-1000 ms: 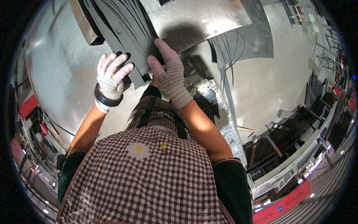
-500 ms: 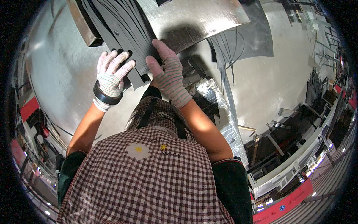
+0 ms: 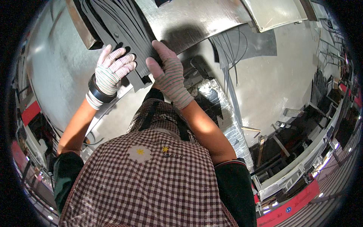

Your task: Organizing, aligning, and bundling flexible black strips on a metal assembly table using tape.

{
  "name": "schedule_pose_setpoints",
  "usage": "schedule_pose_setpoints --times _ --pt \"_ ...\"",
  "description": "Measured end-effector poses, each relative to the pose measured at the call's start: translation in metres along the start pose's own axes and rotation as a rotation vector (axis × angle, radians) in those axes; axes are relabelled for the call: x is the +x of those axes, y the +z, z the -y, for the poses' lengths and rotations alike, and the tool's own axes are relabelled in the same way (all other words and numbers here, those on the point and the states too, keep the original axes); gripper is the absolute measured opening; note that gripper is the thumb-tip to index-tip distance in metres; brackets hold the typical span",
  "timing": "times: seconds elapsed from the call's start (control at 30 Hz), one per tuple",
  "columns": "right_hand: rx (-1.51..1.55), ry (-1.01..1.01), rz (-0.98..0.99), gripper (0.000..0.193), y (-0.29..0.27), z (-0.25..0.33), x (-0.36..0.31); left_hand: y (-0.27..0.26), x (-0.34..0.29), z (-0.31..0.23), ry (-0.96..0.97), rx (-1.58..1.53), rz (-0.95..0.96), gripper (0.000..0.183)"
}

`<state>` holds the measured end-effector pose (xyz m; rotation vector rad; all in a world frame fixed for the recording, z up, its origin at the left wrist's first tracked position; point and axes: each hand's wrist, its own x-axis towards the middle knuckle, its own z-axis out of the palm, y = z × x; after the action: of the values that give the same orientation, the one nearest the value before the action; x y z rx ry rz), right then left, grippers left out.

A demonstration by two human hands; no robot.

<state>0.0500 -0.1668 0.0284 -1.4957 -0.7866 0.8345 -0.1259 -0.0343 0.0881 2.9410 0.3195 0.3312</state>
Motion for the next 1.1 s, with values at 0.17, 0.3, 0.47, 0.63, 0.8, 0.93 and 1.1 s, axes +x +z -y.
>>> schedule_pose_setpoints --times 0.17,0.3,0.47,0.63,0.8,0.93,1.1 --pt "0.025 0.003 -0.006 0.049 -0.002 -0.004 0.0 -0.003 0.011 -0.001 0.032 0.021 0.001 0.04" --pt "0.014 -0.007 -0.006 0.05 -0.004 -0.004 0.001 0.001 0.018 -0.002 0.044 0.029 -0.018 0.043" --pt "0.075 -0.008 0.009 0.051 -0.006 -0.005 0.002 0.004 0.023 -0.004 0.038 0.022 -0.007 0.046" --pt "0.08 -0.024 0.003 0.05 -0.008 -0.002 0.005 0.011 0.023 -0.002 0.027 0.049 -0.018 0.042" --pt "0.0 -0.063 0.005 0.05 -0.011 -0.01 0.008 0.011 0.024 -0.001 0.018 0.041 -0.019 0.042" --pt "0.021 -0.034 0.015 0.05 -0.012 -0.01 0.007 0.01 0.024 -0.001 0.03 0.039 -0.023 0.047" --pt "0.017 -0.02 0.018 0.049 -0.013 -0.012 0.009 0.013 0.027 0.003 0.054 0.053 0.008 0.052"
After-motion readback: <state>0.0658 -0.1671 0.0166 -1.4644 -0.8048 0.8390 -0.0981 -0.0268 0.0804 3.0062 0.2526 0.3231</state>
